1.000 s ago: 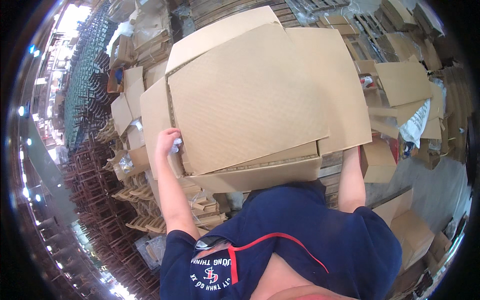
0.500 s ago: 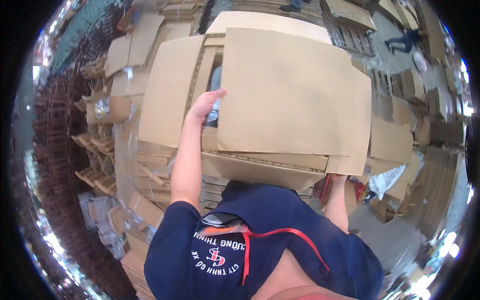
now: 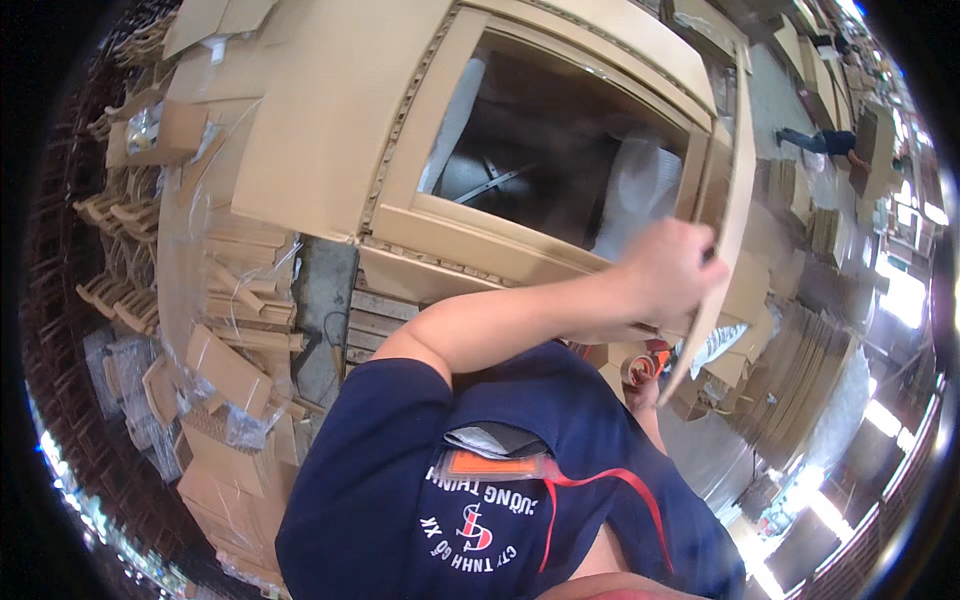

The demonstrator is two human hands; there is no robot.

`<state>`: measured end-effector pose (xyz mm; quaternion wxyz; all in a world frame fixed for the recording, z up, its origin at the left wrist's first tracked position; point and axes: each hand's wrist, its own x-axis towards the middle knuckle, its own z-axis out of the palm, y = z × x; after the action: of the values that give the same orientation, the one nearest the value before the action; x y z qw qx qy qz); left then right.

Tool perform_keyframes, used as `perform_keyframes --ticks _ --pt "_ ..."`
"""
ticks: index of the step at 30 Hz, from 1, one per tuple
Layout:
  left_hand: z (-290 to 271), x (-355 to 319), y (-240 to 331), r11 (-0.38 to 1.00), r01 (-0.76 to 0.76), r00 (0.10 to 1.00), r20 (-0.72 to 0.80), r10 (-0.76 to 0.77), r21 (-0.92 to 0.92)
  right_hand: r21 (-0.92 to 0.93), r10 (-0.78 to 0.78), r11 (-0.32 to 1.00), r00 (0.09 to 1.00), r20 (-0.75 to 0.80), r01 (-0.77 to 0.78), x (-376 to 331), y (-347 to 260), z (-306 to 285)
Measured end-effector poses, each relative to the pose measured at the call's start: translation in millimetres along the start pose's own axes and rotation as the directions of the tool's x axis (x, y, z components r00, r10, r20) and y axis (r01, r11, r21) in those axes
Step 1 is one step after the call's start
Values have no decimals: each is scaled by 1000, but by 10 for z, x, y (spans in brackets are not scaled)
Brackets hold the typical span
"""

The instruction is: The person places white cylindrical items into a cardboard box, adds cardboard dividers, and seals the box with packing tape. The person repeats this process for multiple boxes, arranging items and securing flaps with tape.

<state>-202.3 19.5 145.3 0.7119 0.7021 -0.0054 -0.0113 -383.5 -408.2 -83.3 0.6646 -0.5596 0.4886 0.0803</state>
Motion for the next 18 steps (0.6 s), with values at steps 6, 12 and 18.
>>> perform_keyframes --ticks 6,12,18 --pt "-1289 264 -743 953 295 953 53 -298 63 131 80 989 995 -67 -71 -140 -56 134" --pt "-1729 28 -1070 924 349 937 72 -342 -155 277 50 960 997 -54 -33 -16 67 123" --pt "-2190 -160 -1068 625 472 861 -476 -177 622 277 57 961 994 -90 -30 186 144 30"
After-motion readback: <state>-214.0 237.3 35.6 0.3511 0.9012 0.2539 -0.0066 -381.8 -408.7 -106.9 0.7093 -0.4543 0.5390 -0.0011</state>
